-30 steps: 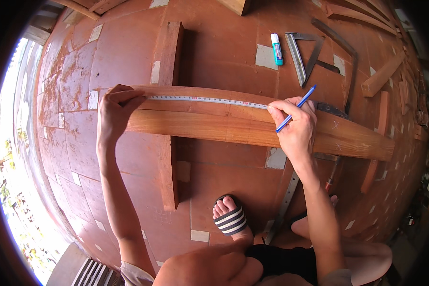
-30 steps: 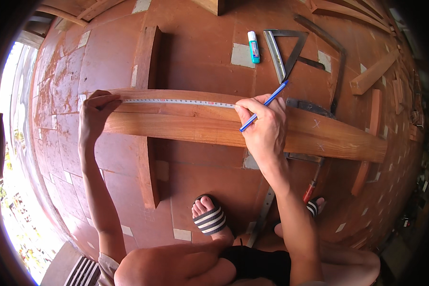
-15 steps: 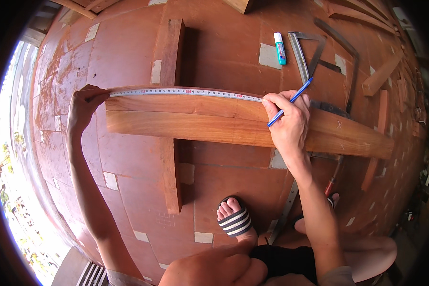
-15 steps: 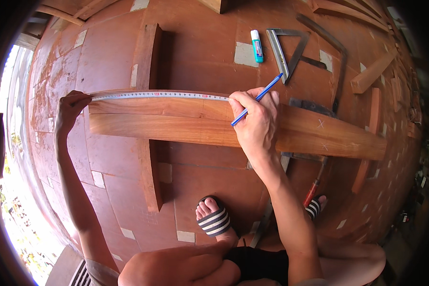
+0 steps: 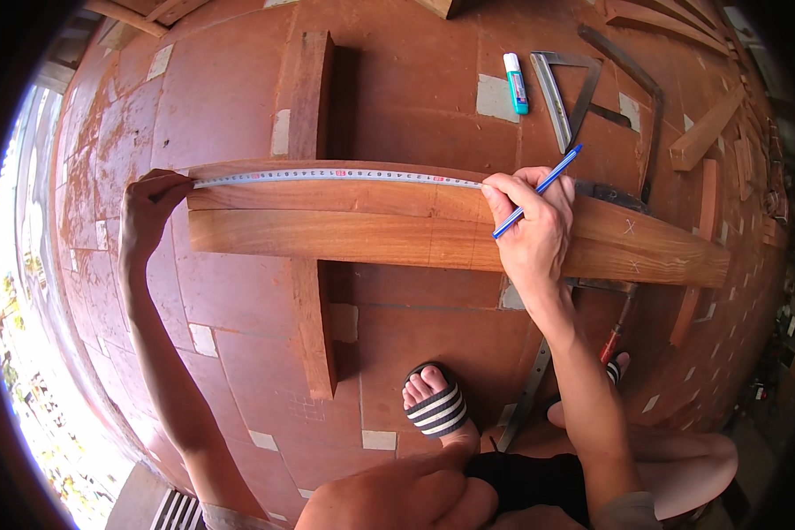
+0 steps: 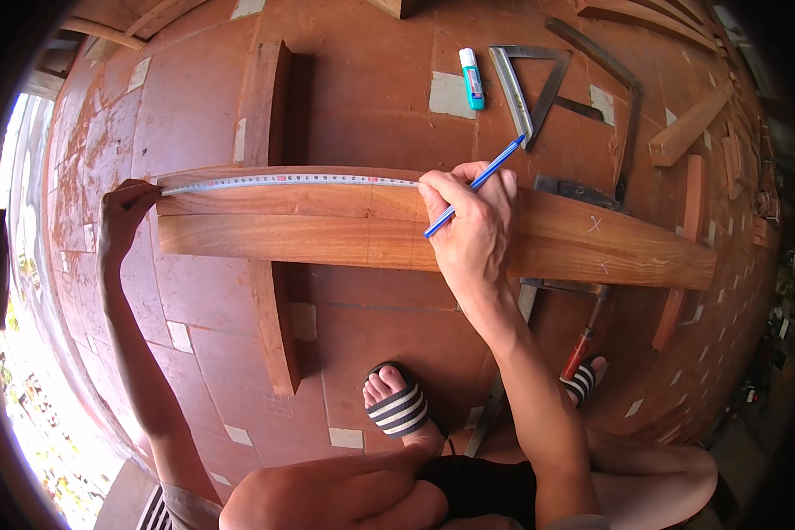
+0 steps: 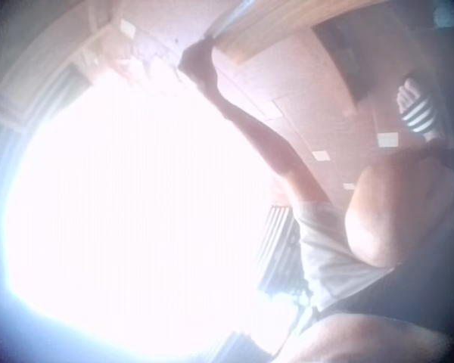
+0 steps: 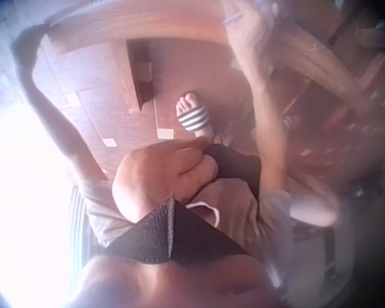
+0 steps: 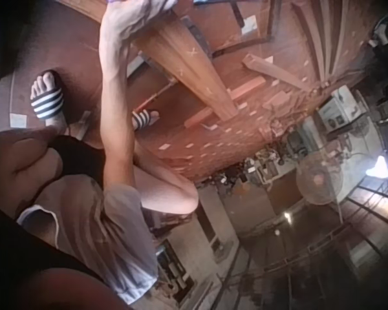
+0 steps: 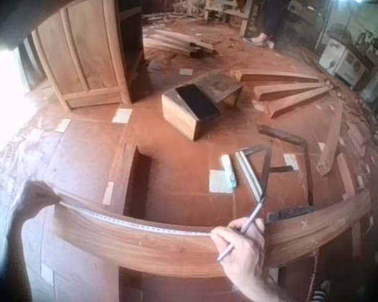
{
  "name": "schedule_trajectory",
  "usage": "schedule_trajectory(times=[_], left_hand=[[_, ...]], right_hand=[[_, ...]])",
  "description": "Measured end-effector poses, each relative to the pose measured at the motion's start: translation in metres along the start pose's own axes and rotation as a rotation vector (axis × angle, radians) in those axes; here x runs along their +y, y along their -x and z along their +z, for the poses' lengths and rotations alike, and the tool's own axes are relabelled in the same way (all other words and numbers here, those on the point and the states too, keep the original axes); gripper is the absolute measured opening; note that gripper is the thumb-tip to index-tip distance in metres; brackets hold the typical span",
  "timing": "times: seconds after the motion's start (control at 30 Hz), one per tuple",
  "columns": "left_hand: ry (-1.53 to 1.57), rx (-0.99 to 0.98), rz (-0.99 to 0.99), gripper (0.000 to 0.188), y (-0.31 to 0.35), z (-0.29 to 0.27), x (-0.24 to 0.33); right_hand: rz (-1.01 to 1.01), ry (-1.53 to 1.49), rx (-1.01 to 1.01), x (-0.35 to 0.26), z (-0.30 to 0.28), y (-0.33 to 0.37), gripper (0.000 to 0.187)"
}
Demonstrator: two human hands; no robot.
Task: The person measures a curved wooden plank using a tape measure and marks it with a pen. They then use a try square to draw perpendicular lines at the marked points.
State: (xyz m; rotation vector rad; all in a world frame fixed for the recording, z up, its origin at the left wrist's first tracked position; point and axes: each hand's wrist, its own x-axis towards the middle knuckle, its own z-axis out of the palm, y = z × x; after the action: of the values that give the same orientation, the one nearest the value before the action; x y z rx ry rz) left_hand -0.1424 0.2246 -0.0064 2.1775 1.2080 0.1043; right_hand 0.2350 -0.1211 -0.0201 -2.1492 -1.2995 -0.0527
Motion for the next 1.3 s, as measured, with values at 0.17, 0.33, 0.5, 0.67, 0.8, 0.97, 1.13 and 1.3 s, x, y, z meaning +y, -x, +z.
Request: schedule_trajectory(times=[0.17,0.33,0.5,0.67,0.8,0.97,1.13,1.3], left_hand=[[0.006,-0.005,-0.011,0.016,0.0,-0.001,-0.002],[-0.005,0.002,-0.007,0.015,0.0,-0.001,-0.003],[0.01,0.003,-0.003,0.015,0.0,0.0,-0.004],[0.006,0.018,-0.009,0.014,0.0,0.001,-0.002],[-0.013,0.042,-0.015,0.014,0.002,0.002,0.004],[-0.014,0.112,0.067,0.014,0.009,0.004,0.014],[-0.043,0.152,0.064,0.016,0.01,0.006,0.02],[-0.05,0.194,0.115,0.014,0.011,0.007,0.02]], right_hand=[[0.007,-0.025,-0.019,0.0,0.0,0.001,0.012],[0.001,-0.027,-0.012,0.0,0.001,0.001,0.011],[0.009,-0.029,-0.025,-0.001,0.0,0.001,0.011],[-0.008,-0.02,-0.019,-0.002,-0.001,-0.001,0.011],[0.006,0.008,-0.036,-0.004,-0.003,-0.001,0.012],[-0.002,0.029,-0.041,-0.012,-0.006,-0.005,0.012],[-0.026,0.052,-0.079,-0.014,-0.007,-0.007,0.011],[-0.01,0.087,-0.102,-0.008,-0.006,-0.002,0.011]])
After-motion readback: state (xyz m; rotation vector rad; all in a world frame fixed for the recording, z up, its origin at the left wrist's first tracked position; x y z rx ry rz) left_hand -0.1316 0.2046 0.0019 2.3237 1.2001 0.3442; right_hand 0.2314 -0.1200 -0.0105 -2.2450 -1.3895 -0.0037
